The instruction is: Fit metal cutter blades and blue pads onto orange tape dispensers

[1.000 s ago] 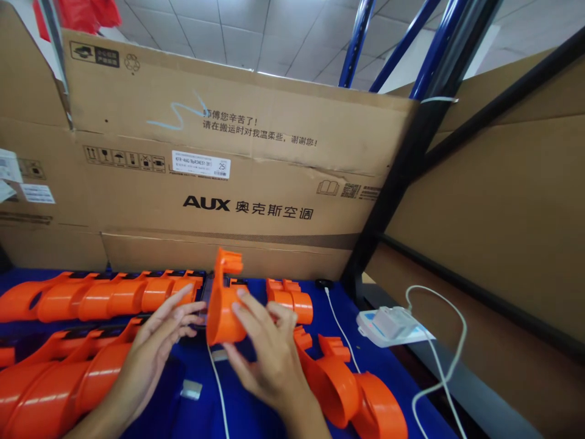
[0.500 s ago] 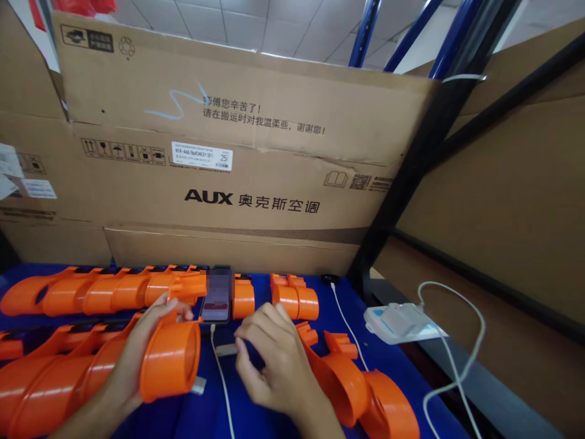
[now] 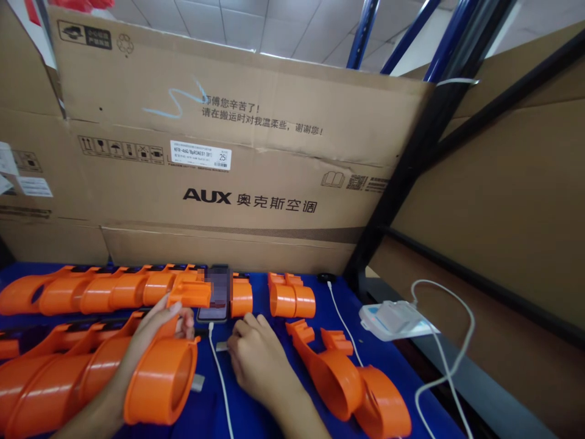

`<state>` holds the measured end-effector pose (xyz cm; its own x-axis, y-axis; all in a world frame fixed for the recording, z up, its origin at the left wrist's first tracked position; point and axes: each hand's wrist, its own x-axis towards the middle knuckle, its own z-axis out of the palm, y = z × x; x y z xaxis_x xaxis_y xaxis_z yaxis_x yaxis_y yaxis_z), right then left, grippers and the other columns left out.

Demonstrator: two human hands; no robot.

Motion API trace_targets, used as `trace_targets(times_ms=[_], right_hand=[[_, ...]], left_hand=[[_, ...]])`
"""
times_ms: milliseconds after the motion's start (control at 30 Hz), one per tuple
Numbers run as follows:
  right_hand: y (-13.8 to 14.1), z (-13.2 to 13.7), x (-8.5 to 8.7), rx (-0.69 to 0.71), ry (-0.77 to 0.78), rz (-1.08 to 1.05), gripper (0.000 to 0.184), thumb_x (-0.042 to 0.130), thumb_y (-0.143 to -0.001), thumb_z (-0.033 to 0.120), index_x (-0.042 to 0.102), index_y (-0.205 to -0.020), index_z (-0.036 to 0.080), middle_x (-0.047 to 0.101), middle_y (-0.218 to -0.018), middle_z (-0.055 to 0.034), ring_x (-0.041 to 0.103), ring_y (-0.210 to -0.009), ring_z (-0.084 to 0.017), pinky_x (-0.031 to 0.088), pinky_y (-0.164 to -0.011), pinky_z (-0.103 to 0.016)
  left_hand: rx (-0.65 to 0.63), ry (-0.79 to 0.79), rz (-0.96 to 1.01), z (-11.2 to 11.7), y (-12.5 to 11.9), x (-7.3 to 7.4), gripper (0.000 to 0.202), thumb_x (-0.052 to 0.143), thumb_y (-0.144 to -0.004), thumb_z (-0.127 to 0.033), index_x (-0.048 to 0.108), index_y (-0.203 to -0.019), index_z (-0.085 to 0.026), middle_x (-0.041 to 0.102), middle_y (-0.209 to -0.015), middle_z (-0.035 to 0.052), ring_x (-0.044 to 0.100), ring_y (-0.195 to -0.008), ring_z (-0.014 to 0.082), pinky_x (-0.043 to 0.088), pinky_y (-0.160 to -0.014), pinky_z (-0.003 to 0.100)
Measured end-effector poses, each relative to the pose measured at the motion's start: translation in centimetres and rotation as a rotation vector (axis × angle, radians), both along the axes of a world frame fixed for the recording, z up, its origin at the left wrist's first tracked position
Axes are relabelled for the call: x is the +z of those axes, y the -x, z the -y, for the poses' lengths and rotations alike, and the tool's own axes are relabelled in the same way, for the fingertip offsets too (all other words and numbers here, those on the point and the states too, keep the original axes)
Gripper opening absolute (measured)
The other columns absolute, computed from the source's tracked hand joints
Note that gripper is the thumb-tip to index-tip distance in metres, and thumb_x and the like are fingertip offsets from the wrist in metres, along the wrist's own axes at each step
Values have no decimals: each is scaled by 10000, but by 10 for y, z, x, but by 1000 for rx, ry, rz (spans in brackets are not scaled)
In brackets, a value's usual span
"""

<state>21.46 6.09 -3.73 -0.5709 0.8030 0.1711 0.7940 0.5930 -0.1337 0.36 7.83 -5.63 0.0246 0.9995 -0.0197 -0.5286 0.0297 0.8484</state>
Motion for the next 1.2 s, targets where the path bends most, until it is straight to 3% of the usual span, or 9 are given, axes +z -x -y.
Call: trace_targets(times_ms=[133,233,367,467,633,833,1000,1200], right_hand=[[0,1,1,-33,-53,-163,134,547,-896,141,639,-813,191,655,-847,-51,573,-837,-210,418,-819,-355],[-2,3,0,-84,-9,-519,111,522,-923,170,614,-865,194,641,-765,-25,568,-690,-170,429,-662,-286],[-3,4,2,-125,52,-1050,146,558,-956,312,629,-898,198,643,-727,-12,571,-623,-148,437,-584,-249],[-2,3,5,-148,117,-1255,179,646,-913,363,688,-974,200,659,-745,-16,560,-615,-141,428,-544,-234],[-2,-1,5,-182,250,-1333,254,678,-890,433,726,-983,201,650,-704,-13,474,-514,-105,345,-424,-205],[-4,-2,4,-183,297,-1339,272,687,-883,462,727,-934,198,627,-663,-4,457,-504,-97,322,-410,-194],[-4,-2,5,-194,296,-1326,263,675,-899,451,700,-900,189,614,-663,1,463,-525,-97,329,-428,-191],[-4,3,11,-180,261,-1266,271,653,-912,449,686,-869,183,596,-652,4,486,-546,-115,374,-465,-208]], left_hand=[[15,-9,-21,6,-4,3,394,831,-696,-414,579,-910,-200,707,-656,1,644,-469,146,494,-460,230],[48,-53,-76,12,-10,6,431,775,-778,-434,554,-1072,-209,707,-701,-5,648,-490,134,489,-495,226],[20,-60,-143,18,-16,6,392,721,-829,-457,535,-1082,-222,700,-718,-11,645,-475,125,454,-475,211],[-3,-58,-169,24,-19,6,352,695,-857,-437,556,-1099,-223,711,-759,1,649,-501,117,458,-500,208],[-113,-116,-230,31,-21,10,298,648,-900,-414,590,-1119,-222,718,-833,22,673,-571,141,492,-541,237],[-114,-134,-244,26,-21,7,305,638,-910,-419,585,-1146,-234,719,-877,25,663,-607,152,534,-582,276],[-156,-155,-280,24,-17,4,341,650,-900,-428,585,-1166,-223,736,-906,47,665,-604,149,521,-576,265],[-117,-166,-270,30,-18,15,362,657,-898,-401,586,-1194,-204,774,-883,75,652,-551,134,484,-540,239]])
